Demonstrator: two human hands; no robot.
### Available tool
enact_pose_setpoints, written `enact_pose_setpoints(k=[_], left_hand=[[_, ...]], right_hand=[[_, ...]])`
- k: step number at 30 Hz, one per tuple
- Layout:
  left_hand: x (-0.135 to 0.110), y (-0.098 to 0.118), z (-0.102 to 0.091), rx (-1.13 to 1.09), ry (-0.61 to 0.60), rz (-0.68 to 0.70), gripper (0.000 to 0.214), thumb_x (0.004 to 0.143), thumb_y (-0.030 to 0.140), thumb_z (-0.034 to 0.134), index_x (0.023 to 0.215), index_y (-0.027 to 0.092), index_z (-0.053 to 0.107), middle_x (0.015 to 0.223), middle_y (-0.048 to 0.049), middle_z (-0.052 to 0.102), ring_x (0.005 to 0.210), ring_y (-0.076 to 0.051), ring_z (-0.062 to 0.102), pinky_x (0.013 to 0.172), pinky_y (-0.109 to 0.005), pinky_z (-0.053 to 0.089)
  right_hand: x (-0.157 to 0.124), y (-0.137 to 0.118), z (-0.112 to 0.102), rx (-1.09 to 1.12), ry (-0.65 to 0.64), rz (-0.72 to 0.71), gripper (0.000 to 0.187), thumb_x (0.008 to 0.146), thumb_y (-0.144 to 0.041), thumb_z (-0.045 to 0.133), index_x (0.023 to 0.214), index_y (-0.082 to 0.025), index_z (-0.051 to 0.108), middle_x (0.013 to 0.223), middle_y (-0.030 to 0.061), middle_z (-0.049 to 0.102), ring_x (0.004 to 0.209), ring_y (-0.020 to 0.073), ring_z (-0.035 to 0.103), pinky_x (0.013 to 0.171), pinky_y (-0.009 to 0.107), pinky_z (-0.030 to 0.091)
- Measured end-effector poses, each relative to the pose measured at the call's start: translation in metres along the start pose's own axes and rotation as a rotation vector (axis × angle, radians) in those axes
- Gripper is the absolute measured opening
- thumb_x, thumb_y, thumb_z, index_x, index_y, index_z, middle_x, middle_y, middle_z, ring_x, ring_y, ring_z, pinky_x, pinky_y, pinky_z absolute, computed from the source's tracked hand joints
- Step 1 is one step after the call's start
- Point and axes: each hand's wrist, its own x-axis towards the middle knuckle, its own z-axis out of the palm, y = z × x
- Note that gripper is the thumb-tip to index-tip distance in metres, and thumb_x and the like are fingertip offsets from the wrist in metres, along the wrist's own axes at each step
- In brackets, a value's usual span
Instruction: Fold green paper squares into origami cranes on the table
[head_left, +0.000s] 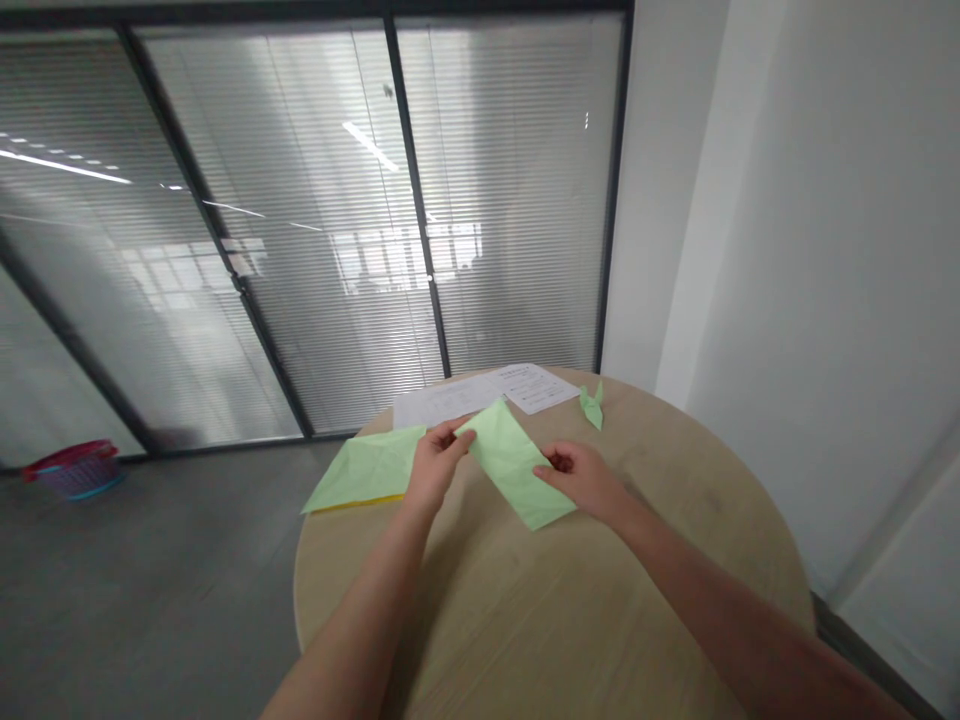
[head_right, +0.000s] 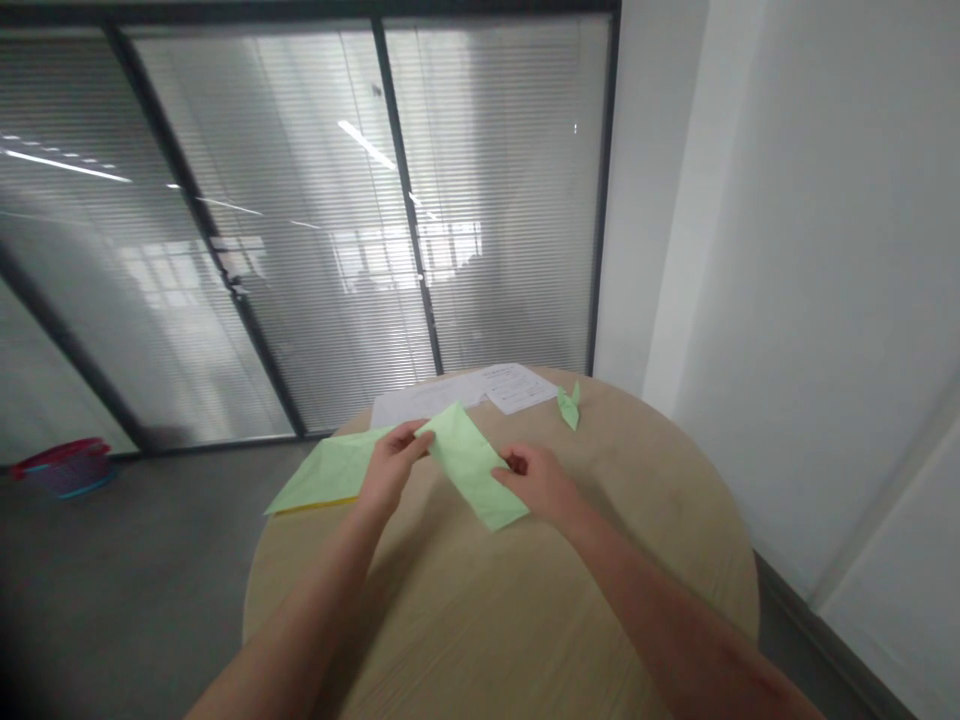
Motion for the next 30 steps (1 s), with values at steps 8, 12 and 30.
enact_pose_setpoints(k=[8, 12, 30], left_hand=[[-0.001, 0.000, -0.001, 0.013, 0.030, -0.299, 0.058, 0.087, 0.062, 0.055, 0.124, 0.017, 0.062, 0.097, -0.0094, 0.065, 0.076, -0.019, 0.064, 0.062, -0.033, 0.057], [-0.007, 0.003, 0.002, -0.146, -0.174, -0.585, 0.067, 0.092, 0.065, 0.045, 0.141, 0.020, 0.048, 0.085, -0.0062, 0.063, 0.064, -0.019, 0.065, 0.050, -0.030, 0.056], [-0.009, -0.006, 0.007, -0.164, -0.029, -0.221, 0.092, 0.071, 0.028, 0.078, 0.152, 0.024, 0.033, 0.080, 0.0031, 0.065, 0.063, -0.011, 0.060, 0.051, -0.022, 0.055]], right_hand=[[-0.002, 0.000, -0.017, -0.572, 0.261, -0.580, 0.020, 0.089, -0.011, 0.058, 0.091, -0.022, 0.075, 0.084, 0.0059, 0.068, 0.085, 0.0213, 0.060, 0.079, 0.035, 0.046], [-0.001, 0.005, -0.014, -0.703, 0.217, -0.646, 0.022, 0.088, -0.009, 0.061, 0.086, -0.023, 0.077, 0.081, 0.0060, 0.066, 0.084, 0.0218, 0.057, 0.081, 0.037, 0.044], [0.016, 0.046, -0.004, 0.506, 0.392, 0.217, 0.061, 0.084, -0.052, 0.064, 0.137, -0.024, 0.050, 0.133, 0.0147, 0.062, 0.114, 0.0291, 0.064, 0.092, 0.046, 0.054]])
